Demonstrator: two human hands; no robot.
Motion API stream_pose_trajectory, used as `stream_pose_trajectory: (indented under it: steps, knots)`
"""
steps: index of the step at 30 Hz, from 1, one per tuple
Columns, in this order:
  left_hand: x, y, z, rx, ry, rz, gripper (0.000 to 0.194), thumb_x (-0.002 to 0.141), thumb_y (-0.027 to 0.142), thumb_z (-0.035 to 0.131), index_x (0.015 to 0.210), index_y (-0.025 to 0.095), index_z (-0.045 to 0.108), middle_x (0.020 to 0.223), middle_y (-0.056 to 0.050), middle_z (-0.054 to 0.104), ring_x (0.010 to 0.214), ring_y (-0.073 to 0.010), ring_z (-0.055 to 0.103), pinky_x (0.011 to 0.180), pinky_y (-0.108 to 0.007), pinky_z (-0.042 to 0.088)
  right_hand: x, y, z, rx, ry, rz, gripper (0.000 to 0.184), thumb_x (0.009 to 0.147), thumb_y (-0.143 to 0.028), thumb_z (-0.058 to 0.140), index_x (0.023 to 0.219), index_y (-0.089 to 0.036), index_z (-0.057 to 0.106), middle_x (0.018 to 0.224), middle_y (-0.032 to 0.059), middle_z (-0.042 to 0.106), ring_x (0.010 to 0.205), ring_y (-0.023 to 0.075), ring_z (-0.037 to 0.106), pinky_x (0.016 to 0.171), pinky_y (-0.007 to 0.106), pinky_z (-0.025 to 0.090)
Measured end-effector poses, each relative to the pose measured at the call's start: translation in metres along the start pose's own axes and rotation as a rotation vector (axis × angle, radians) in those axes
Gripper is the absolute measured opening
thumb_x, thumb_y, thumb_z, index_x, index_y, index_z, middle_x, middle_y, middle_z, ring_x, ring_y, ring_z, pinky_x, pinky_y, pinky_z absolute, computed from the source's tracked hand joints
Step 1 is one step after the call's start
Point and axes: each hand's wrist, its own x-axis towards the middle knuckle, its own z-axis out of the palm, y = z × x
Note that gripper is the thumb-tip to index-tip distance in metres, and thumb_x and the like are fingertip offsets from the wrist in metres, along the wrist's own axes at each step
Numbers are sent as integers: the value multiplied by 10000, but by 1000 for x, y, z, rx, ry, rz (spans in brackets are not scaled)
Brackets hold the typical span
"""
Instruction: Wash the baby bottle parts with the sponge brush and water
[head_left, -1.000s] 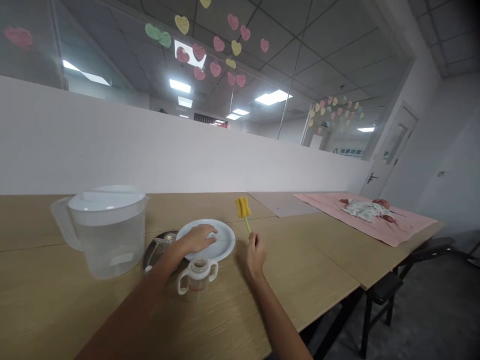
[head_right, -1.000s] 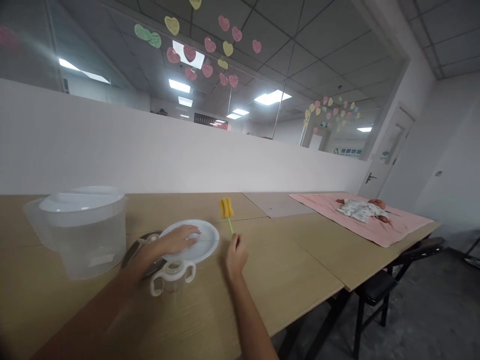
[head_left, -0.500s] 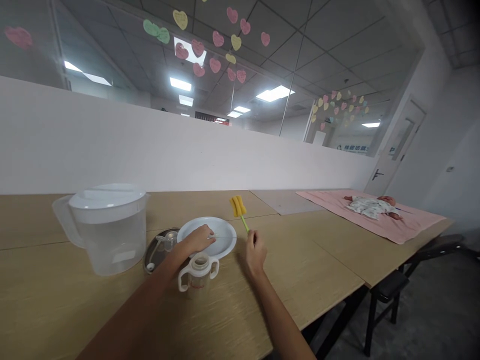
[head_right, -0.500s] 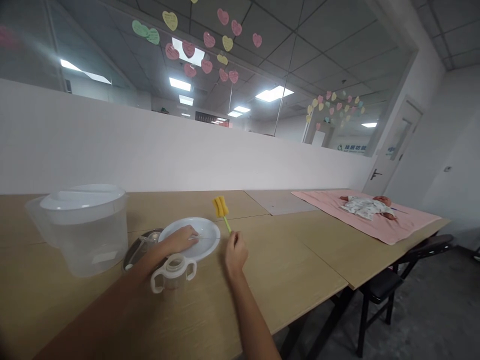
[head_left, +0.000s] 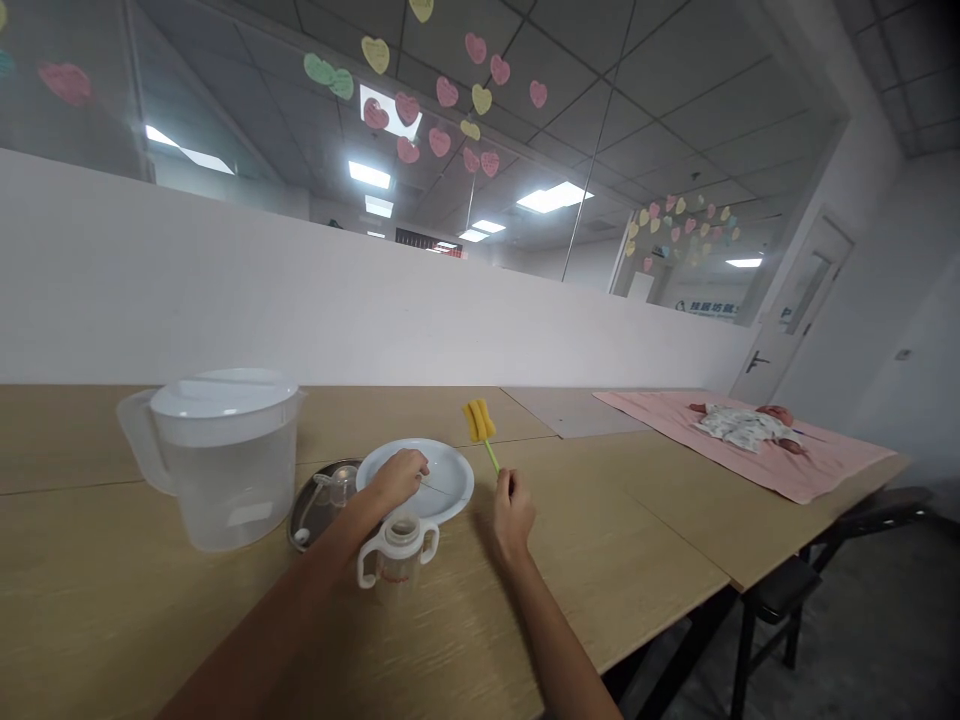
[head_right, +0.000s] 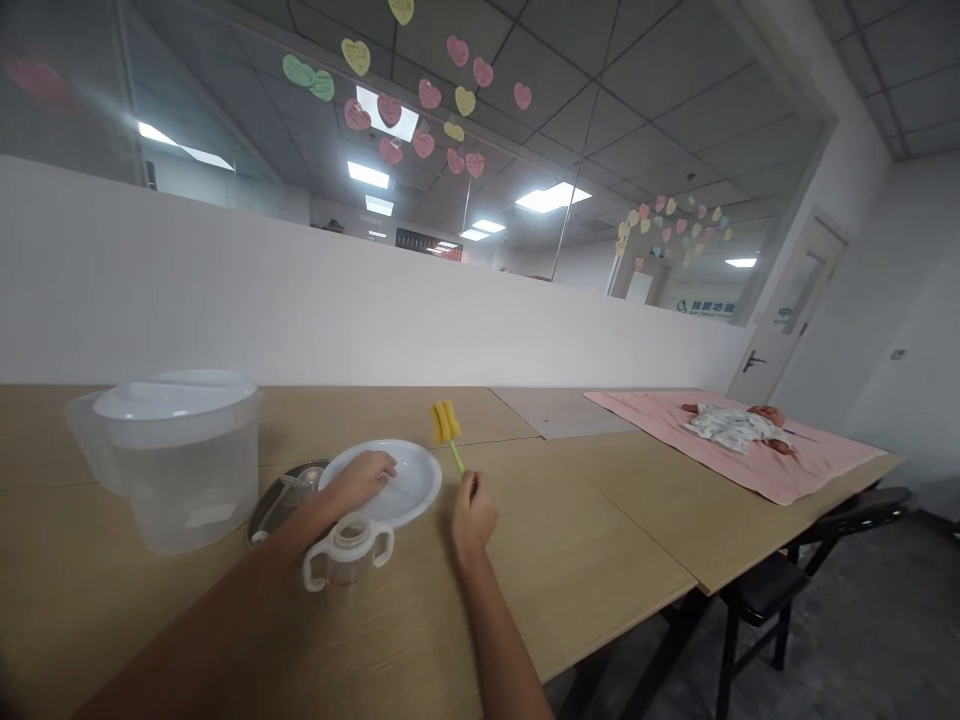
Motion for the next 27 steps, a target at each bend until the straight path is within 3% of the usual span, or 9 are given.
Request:
stream_pose_trajectory:
  steps: [4,9,15,20,27]
  knots:
    - [1,6,-10,-31,36,-2,206,746,53,498,797,164,664,945,-89,709,967,-229,630,911,-362,457,0,-1,-2,0,2,-8,413,871,-498,268,696,-213,510,611,1,554,587,167,485,553,250,291]
    - [2,21,-31,-141,143,4,153,779,100,500,860,186,596,929,-46,702,888,-160,655,830,-284,511,-2,-3,-3,-12,-20,-54,407,869,-471,262,674,-211,506,578,-8,536,552,158,470,536,251,276]
    - [-12,44,-61,-416,323,-5,146,728,118,547,837,197,488,857,-29,690,828,-154,668,773,-303,554,-4,-2,-1,11,-32,-121,410,859,-468,269,624,-205,478,540,-22,501,528,138,446,524,242,270]
    - [-30,63,-80,-447,332,31,153,726,127,557,811,203,456,832,-19,682,848,-162,669,773,-305,554,-5,3,1,33,-40,-129,432,867,-485,248,617,-205,464,520,-20,477,528,139,440,539,243,282]
    - [-42,75,-91,-475,265,106,122,725,179,580,792,198,480,835,-13,667,833,-159,659,782,-304,553,-5,3,-2,-22,-7,-94,502,873,-511,218,621,-192,512,555,30,547,545,154,473,542,253,279]
